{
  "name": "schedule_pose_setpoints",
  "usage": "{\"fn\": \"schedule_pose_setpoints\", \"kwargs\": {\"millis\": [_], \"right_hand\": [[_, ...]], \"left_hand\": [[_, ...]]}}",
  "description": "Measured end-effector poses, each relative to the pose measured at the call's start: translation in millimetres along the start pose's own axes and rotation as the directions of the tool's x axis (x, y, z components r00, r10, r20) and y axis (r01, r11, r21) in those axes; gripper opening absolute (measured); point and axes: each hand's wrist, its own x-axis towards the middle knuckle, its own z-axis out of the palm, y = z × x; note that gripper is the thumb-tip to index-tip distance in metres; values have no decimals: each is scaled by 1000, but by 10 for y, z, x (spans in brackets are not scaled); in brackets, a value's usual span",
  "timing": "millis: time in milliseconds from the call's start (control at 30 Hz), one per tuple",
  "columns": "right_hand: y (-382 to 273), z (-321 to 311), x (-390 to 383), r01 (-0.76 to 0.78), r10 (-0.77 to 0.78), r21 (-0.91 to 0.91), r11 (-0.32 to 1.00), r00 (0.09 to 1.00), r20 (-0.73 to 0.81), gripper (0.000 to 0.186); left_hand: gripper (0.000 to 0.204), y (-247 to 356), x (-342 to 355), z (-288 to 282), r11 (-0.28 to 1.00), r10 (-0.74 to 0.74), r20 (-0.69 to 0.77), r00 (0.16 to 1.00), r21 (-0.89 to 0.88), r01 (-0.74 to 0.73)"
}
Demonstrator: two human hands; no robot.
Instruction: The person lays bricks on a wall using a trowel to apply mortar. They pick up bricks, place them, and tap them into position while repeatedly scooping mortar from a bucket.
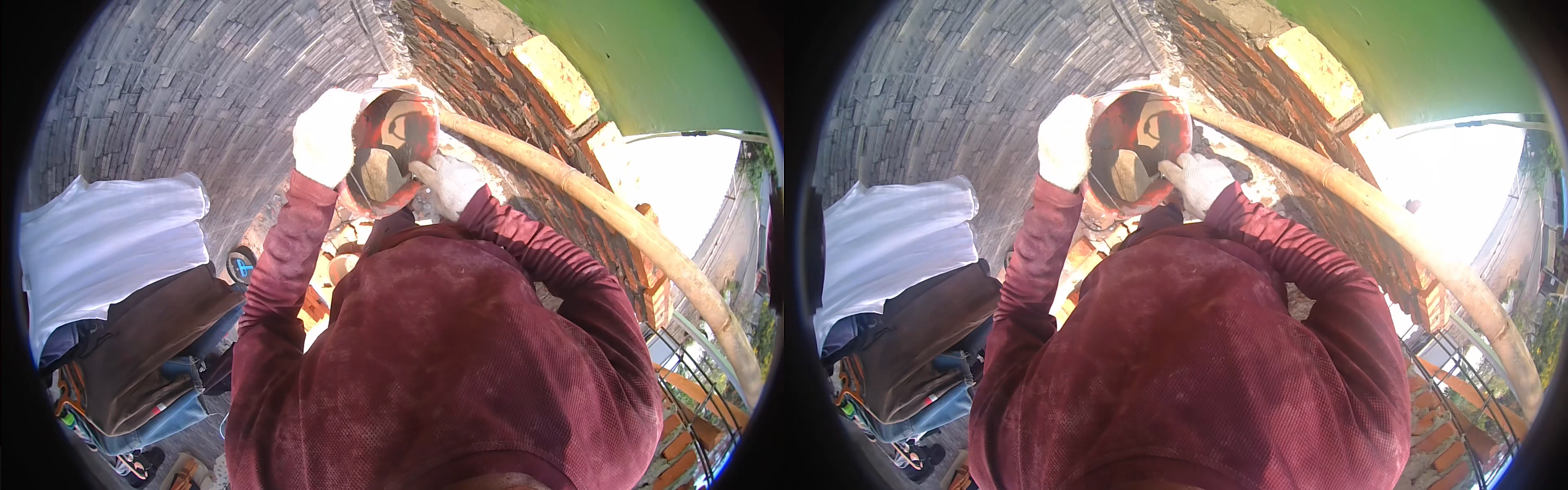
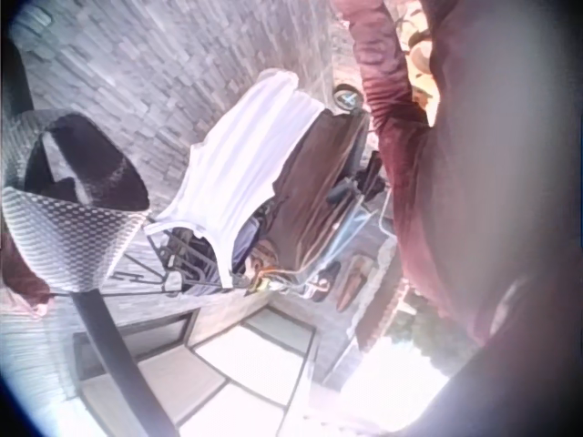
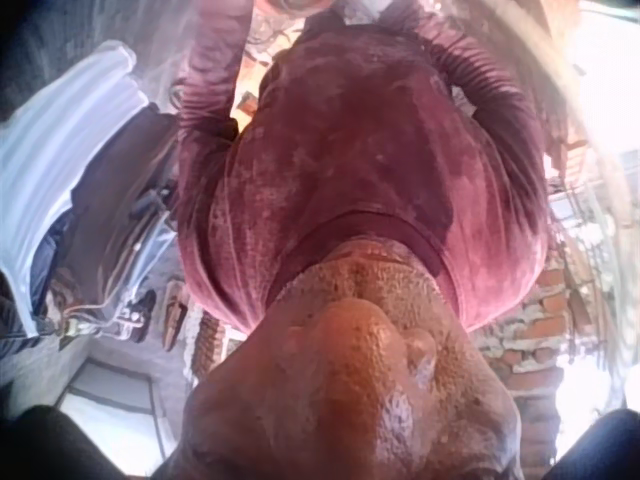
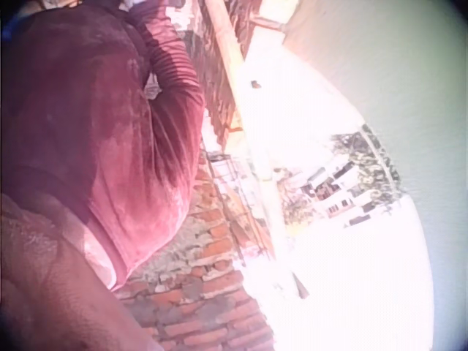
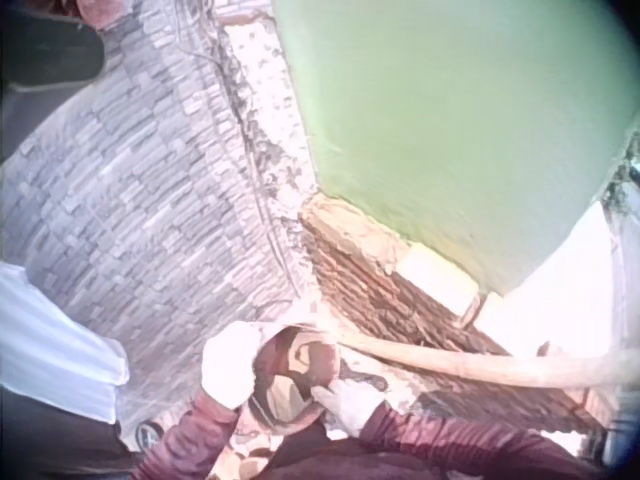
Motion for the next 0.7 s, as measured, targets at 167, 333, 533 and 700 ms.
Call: {"fn": "schedule_pose_setpoints", "kwargs": {"millis": [167, 333, 533, 700], "right_hand": [[5, 205, -155, -46, 95, 263, 964, 980, -176, 39], [44, 273, -199, -90, 156, 336, 938, 973, -173, 36], [202, 508, -99, -110, 241, 469, 876, 943, -230, 44], [400, 612, 117, -133, 214, 246, 960, 915, -341, 52]], "left_hand": [[21, 117, -114, -2, 996, -85, -28, 996, -6, 85], [12, -56, -216, 57, 985, -129, -72, 989, 103, 136], [17, -531, -495, 260, 942, -337, -119, 934, -26, 336], [19, -933, -555, 432, 695, -683, 59, 728, -256, 672]]}}
